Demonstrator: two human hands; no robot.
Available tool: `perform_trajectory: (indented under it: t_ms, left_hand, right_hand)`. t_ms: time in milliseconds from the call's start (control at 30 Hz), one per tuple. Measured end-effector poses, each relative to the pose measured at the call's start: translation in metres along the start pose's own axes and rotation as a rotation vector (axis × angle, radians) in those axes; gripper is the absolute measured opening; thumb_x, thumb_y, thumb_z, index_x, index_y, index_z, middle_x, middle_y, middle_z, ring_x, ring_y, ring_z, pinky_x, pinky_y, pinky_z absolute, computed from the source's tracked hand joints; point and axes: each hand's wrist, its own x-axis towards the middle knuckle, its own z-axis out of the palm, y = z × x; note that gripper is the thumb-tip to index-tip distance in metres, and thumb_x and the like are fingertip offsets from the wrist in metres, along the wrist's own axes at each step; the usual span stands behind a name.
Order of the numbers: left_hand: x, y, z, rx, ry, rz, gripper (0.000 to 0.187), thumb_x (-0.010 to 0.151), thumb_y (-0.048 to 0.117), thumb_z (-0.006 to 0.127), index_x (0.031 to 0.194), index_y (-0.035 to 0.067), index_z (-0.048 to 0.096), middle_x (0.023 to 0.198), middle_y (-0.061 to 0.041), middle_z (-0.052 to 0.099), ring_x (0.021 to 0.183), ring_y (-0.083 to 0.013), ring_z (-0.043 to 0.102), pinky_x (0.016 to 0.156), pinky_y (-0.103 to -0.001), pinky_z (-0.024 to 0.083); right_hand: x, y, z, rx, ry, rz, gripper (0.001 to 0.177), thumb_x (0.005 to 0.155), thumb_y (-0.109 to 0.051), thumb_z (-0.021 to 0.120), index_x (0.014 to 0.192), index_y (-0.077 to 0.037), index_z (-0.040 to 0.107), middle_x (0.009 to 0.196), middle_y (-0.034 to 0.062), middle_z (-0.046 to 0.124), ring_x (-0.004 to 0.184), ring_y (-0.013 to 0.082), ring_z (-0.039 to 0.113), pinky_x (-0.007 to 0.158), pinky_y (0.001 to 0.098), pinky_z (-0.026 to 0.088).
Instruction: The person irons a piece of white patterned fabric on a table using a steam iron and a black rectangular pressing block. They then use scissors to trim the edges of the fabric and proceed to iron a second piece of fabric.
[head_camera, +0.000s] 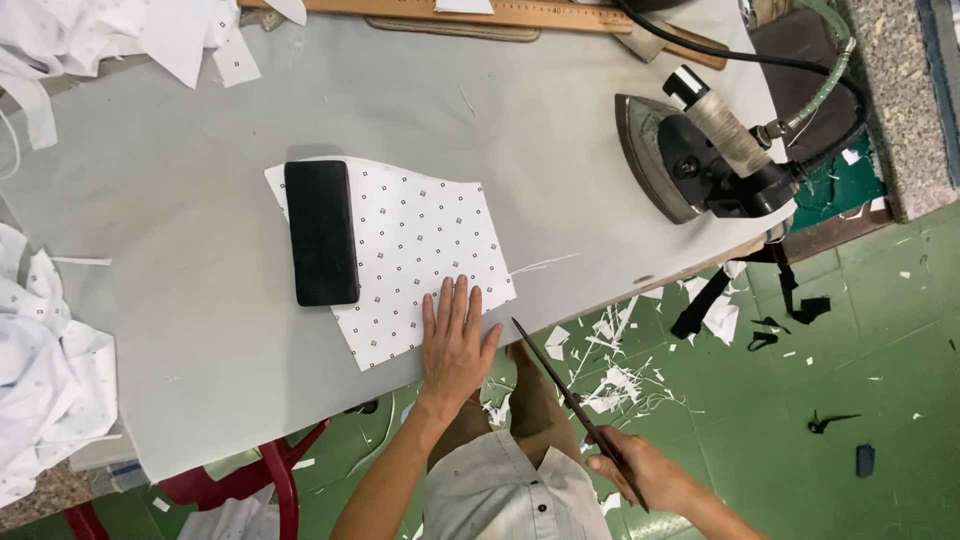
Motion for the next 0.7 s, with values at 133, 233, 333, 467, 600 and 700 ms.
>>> perform_trajectory:
  t_ms: [133, 233, 333, 467, 600, 700]
  left_hand:
    - [0.006, 0.007, 0.006, -0.014, 0.003, -0.016, 0.052, 0.101, 0.035, 0.065, 0.135, -0.004, 0.059, 0.15, -0.025, 0.049, 0.143, -0.0414, 0.043, 0.118, -0.061, 0.034]
    - [0.007, 0.01, 0.013, -0.01, -0.003, -0.037, 0.052, 0.1, 0.03, 0.066, 0.135, -0.007, 0.058, 0.149, -0.029, 0.049, 0.142, -0.043, 0.043, 0.119, -0.059, 0.035]
    - [0.008, 0.012, 0.025, -0.027, -0.019, -0.054, 0.048, 0.099, 0.022, 0.068, 0.135, -0.009, 0.059, 0.149, -0.029, 0.048, 0.145, -0.0444, 0.039, 0.122, -0.058, 0.031]
    - [0.012, 0.012, 0.034, -0.093, 0.184, 0.049, 0.02, 0.095, -0.005, 0.068, 0.115, -0.009, 0.068, 0.13, -0.029, 0.063, 0.128, -0.0458, 0.057, 0.112, -0.059, 0.046]
    - [0.007, 0.009, 0.038, -0.171, 0.227, 0.086, 0.021, 0.091, -0.013, 0.072, 0.111, -0.006, 0.071, 0.129, -0.028, 0.064, 0.127, -0.0444, 0.059, 0.111, -0.059, 0.048]
    - [0.003, 0.009, 0.043, -0.206, 0.215, 0.078, 0.021, 0.093, -0.01, 0.072, 0.113, -0.005, 0.071, 0.131, -0.027, 0.063, 0.129, -0.0431, 0.057, 0.113, -0.06, 0.046]
  right_hand:
    - [0.013, -0.008, 0.0, -0.021, -0.115, 0.082, 0.048, 0.095, -0.059, 0.05, 0.099, -0.011, 0.053, 0.058, -0.0012, 0.049, 0.046, 0.0093, 0.045, 0.041, 0.0268, 0.042]
    - [0.026, -0.034, -0.002, 0.033, -0.213, 0.038, 0.064, 0.092, -0.065, 0.039, 0.12, -0.009, 0.05, 0.065, 0.0022, 0.05, 0.049, 0.0137, 0.053, 0.048, 0.0288, 0.055]
    - [0.03, -0.061, -0.004, 0.073, -0.195, -0.007, 0.055, 0.098, -0.053, 0.029, 0.122, -0.008, 0.051, 0.062, 0.0023, 0.055, 0.049, 0.0127, 0.057, 0.05, 0.0279, 0.056]
    - [0.028, -0.06, -0.003, 0.029, -0.125, 0.09, 0.065, 0.091, -0.06, 0.028, 0.126, -0.01, 0.051, 0.065, 0.0015, 0.051, 0.052, 0.0134, 0.056, 0.053, 0.0291, 0.055]
    - [0.029, -0.048, 0.003, 0.061, -0.068, 0.143, 0.067, 0.091, -0.064, 0.033, 0.128, -0.012, 0.052, 0.071, -0.0001, 0.047, 0.051, 0.0141, 0.051, 0.05, 0.0298, 0.051]
    - [0.037, -0.044, 0.009, 0.115, -0.042, 0.201, 0.047, 0.099, -0.048, 0.037, 0.124, -0.012, 0.053, 0.071, -0.0007, 0.044, 0.053, 0.0135, 0.043, 0.049, 0.0287, 0.053]
